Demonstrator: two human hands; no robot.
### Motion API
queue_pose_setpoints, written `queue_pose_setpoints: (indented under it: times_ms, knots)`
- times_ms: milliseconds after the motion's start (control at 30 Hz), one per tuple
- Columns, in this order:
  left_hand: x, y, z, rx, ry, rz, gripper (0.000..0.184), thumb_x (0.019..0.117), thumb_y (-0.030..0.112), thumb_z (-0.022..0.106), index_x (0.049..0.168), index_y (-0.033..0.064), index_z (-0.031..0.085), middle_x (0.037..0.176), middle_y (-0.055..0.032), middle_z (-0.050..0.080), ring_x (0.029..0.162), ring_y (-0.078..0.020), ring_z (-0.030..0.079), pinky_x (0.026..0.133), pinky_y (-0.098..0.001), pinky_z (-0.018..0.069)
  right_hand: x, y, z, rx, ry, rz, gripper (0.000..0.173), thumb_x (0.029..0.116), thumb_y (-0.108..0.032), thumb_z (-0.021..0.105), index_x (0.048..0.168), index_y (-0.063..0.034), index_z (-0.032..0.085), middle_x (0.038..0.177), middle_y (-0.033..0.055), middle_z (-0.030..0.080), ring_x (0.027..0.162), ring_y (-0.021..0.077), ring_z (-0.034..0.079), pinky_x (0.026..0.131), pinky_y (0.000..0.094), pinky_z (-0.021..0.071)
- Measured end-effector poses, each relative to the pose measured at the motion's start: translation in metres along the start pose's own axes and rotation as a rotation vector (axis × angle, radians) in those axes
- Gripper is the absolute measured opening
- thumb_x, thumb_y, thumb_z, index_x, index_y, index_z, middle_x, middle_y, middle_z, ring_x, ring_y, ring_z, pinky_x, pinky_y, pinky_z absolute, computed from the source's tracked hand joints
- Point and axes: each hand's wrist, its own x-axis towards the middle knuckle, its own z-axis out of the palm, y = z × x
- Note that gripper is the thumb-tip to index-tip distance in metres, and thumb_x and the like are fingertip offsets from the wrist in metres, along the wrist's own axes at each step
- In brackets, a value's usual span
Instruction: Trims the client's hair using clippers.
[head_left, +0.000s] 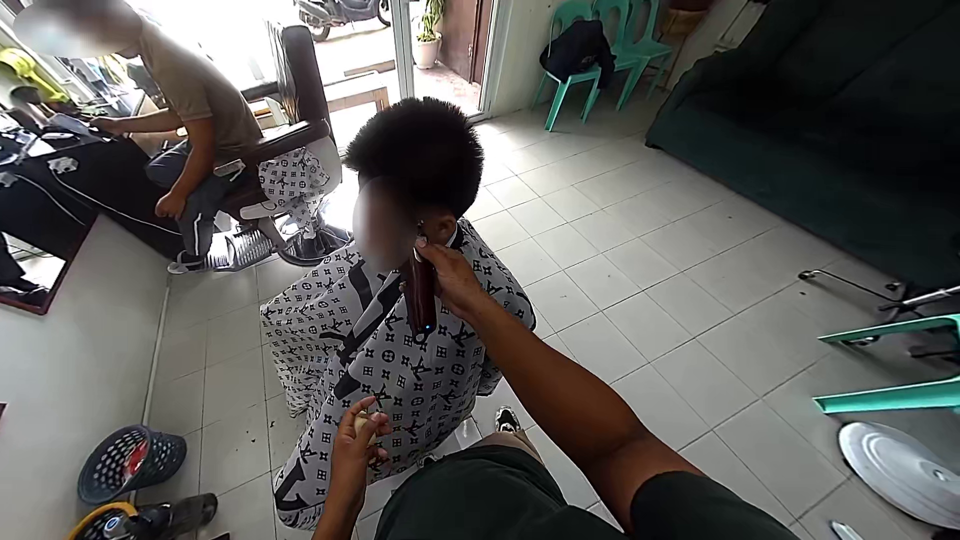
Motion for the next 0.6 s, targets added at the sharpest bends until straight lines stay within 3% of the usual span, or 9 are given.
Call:
queue_pose_setpoints:
  times_ms: [600]
  knots:
    - [0.001,-0.001,0.012,0.009,-0.053,-0.008,0.028,0.1032,0.004,0.05,0.131,0.0015,0.055,0.093,-0.0108,0.073,0.074,-0.0153,0.073,0.051,-0.0238,0.0556,-0.002,-0.004,-0.005,-0.054,0.013,-0.036,0.044,0.1084,-0.045,0.045,0.12,-0.0045,0.059,0.1,0.0115,0.066,0.083,0.0203,0.067,0.075,0.0421,0.0595]
